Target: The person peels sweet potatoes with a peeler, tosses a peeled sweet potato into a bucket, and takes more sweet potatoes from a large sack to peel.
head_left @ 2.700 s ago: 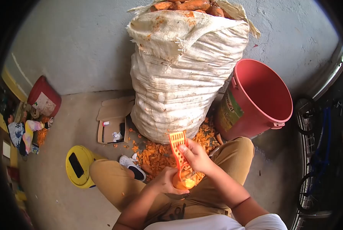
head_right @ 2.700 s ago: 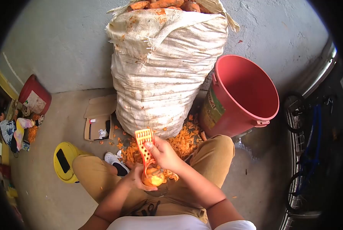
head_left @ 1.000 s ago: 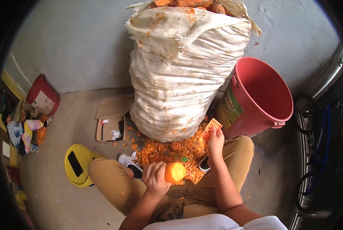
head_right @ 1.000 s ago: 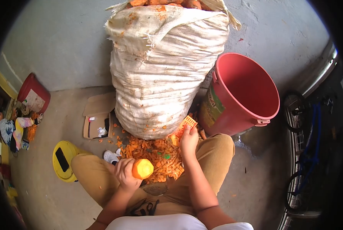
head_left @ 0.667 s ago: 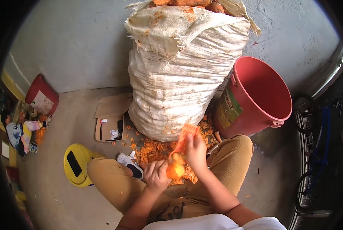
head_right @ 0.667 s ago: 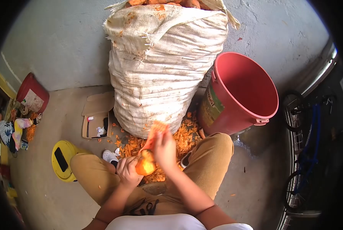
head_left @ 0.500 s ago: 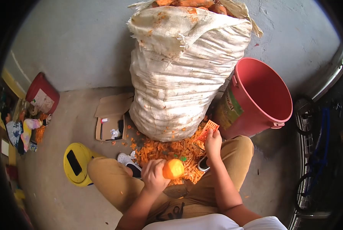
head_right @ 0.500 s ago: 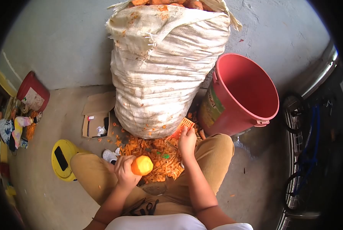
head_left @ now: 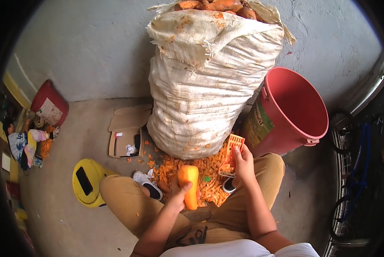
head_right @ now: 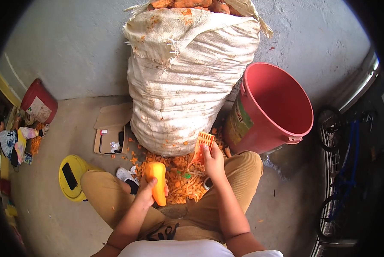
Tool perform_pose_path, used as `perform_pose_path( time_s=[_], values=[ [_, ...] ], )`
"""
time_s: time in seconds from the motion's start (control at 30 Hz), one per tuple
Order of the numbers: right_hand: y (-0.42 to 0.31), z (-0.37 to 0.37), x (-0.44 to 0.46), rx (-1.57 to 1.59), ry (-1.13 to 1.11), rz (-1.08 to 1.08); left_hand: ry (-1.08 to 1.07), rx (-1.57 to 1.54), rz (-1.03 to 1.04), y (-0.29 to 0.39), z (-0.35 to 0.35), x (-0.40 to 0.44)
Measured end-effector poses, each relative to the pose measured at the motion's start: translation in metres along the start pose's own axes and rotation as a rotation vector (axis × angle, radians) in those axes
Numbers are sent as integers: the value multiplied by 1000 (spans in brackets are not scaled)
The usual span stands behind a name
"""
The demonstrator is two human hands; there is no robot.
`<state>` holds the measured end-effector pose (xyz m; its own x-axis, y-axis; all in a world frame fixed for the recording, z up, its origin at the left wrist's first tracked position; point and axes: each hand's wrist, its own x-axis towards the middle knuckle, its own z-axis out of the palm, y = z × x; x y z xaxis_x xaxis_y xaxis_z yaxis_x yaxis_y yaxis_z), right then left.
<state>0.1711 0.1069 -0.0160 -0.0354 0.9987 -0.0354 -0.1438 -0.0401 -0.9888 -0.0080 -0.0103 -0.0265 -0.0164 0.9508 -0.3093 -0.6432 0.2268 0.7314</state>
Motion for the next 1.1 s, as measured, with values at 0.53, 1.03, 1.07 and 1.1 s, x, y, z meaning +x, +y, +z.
perform_pose_path(
  time_s=[0.53, 1.03, 1.07, 1.1],
  values=[
    [88, -25, -1, -724, -149, 140, -472, -774, -371, 1, -15, 35],
    [157, -38, 5, -766, -331, 110, -309, -200, -399, 6, 179, 152],
    [134, -30, 3, -780, -303, 244, -486, -226, -205, 20, 211, 163],
    [140, -31, 5, -755, -311, 213, -524, -217, -242, 33, 235, 176]
  ],
)
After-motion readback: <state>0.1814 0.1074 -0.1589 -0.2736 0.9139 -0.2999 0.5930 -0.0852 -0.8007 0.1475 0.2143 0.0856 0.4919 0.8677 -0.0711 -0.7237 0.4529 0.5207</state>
